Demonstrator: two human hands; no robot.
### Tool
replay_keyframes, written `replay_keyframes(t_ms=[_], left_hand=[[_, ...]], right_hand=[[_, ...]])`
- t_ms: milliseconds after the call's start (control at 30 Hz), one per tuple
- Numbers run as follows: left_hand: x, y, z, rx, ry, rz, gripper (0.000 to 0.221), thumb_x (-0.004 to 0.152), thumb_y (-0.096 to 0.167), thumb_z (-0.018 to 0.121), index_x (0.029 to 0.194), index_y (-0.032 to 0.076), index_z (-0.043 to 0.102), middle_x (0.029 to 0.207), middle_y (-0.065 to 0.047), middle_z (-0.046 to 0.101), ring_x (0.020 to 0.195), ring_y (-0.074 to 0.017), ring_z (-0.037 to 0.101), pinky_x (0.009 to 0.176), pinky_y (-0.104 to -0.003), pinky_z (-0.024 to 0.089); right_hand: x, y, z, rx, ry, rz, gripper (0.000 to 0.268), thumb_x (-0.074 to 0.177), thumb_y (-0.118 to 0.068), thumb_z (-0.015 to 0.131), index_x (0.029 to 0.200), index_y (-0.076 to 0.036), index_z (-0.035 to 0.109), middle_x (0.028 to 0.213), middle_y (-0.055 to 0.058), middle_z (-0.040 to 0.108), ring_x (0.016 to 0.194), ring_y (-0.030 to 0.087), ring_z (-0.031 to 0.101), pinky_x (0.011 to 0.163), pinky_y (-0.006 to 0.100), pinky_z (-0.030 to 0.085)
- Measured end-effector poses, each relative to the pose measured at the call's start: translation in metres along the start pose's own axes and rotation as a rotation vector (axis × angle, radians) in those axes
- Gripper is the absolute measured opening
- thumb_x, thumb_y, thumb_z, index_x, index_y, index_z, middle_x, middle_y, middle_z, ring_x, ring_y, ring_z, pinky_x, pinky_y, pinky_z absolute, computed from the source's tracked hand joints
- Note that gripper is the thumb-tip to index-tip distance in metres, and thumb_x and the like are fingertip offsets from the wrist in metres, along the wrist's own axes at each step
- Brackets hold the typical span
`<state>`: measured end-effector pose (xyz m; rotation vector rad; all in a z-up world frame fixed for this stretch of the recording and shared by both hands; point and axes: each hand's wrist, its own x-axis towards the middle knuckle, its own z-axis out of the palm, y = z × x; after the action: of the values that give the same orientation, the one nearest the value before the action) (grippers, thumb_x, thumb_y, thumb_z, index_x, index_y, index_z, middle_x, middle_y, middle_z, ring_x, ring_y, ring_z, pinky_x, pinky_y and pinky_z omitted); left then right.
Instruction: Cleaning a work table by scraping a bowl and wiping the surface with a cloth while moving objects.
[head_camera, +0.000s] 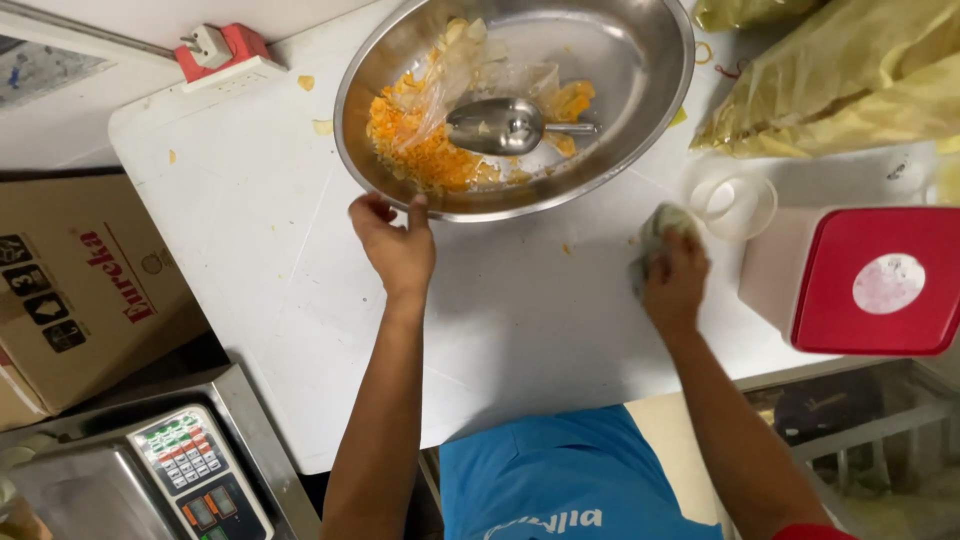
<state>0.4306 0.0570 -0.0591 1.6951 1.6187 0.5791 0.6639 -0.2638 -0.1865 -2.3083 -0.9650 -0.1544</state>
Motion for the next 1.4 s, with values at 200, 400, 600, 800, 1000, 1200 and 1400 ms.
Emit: replay_keyframes(t_ms=[200, 400, 600, 800, 1000, 1200, 1400], left_hand=[[0.002, 0.023, 0.040, -0.873, -0.398, -0.858, 0.095, 0.093, 0.037, 0.077, 0.154, -0.003, 0.015, 0.139, -0.035, 0.037, 0.131, -0.0548, 0.049, 0.107, -0.075, 0.035], [0.009, -0.030, 0.074, -1.085, -0.334, -0.929, 0.050, 0.088, 0.002, 0.068, 0.135, -0.001, 0.051, 0.120, -0.021, 0.061, 0.107, -0.0436, 0.070, 0.089, -0.063, 0.060], [-0.027, -0.116, 0.016, -0.954, -0.257, -0.901, 0.032, 0.080, 0.002, 0.065, 0.112, -0.001, 0.065, 0.098, -0.012, 0.062, 0.088, -0.0323, 0.071, 0.080, -0.054, 0.067], [-0.142, -0.235, -0.104, -0.858, 0.019, -1.079, 0.013, 0.082, -0.003, 0.065, 0.074, 0.006, 0.061, 0.073, -0.005, 0.058, 0.076, -0.0177, 0.063, 0.065, -0.033, 0.059], [-0.253, -0.325, -0.179, -0.877, 0.175, -1.121, 0.010, 0.084, 0.002, 0.066, 0.077, 0.009, 0.064, 0.072, -0.001, 0.064, 0.070, -0.0117, 0.065, 0.063, -0.037, 0.066], [-0.313, -0.347, -0.189, -0.906, 0.448, -1.246, 0.047, 0.073, -0.005, 0.061, 0.120, 0.001, 0.066, 0.097, -0.008, 0.075, 0.082, -0.0266, 0.073, 0.063, -0.047, 0.065], [-0.339, -0.337, -0.197, -1.096, 0.376, -1.227, 0.059, 0.076, -0.008, 0.055, 0.132, 0.009, 0.061, 0.116, -0.005, 0.072, 0.107, -0.0233, 0.069, 0.082, -0.044, 0.062]], right_hand=[[0.022, -0.050, -0.011, 0.346, -0.267, 0.161, 0.034, 0.096, -0.001, 0.065, 0.127, -0.013, 0.075, 0.117, 0.015, 0.066, 0.114, 0.036, 0.067, 0.102, 0.047, 0.052], [0.113, -0.070, -0.051, 0.363, -0.004, 0.080, 0.031, 0.100, 0.003, 0.066, 0.131, 0.001, 0.070, 0.123, 0.018, 0.063, 0.118, 0.039, 0.065, 0.106, 0.048, 0.049], [0.171, -0.060, -0.055, 0.230, 0.120, -0.066, 0.035, 0.101, 0.005, 0.069, 0.136, 0.000, 0.069, 0.129, 0.024, 0.061, 0.119, 0.044, 0.066, 0.104, 0.052, 0.050], [0.210, -0.043, 0.003, 0.138, -0.151, -0.060, 0.036, 0.104, -0.001, 0.059, 0.140, 0.001, 0.060, 0.139, 0.027, 0.054, 0.125, 0.046, 0.055, 0.105, 0.052, 0.046], [0.184, -0.017, 0.091, -0.129, -0.361, 0.135, 0.050, 0.097, -0.005, 0.054, 0.147, -0.003, 0.050, 0.148, 0.027, 0.041, 0.121, 0.049, 0.039, 0.105, 0.058, 0.039], [0.165, -0.043, 0.066, 0.354, -0.605, -0.237, 0.055, 0.084, 0.006, 0.053, 0.136, -0.006, 0.066, 0.139, 0.021, 0.062, 0.124, 0.040, 0.054, 0.111, 0.043, 0.043], [0.255, -0.020, 0.087, 0.416, -0.282, -0.245, 0.037, 0.100, 0.003, 0.060, 0.135, 0.011, 0.065, 0.126, 0.027, 0.065, 0.114, 0.038, 0.061, 0.101, 0.043, 0.047]])
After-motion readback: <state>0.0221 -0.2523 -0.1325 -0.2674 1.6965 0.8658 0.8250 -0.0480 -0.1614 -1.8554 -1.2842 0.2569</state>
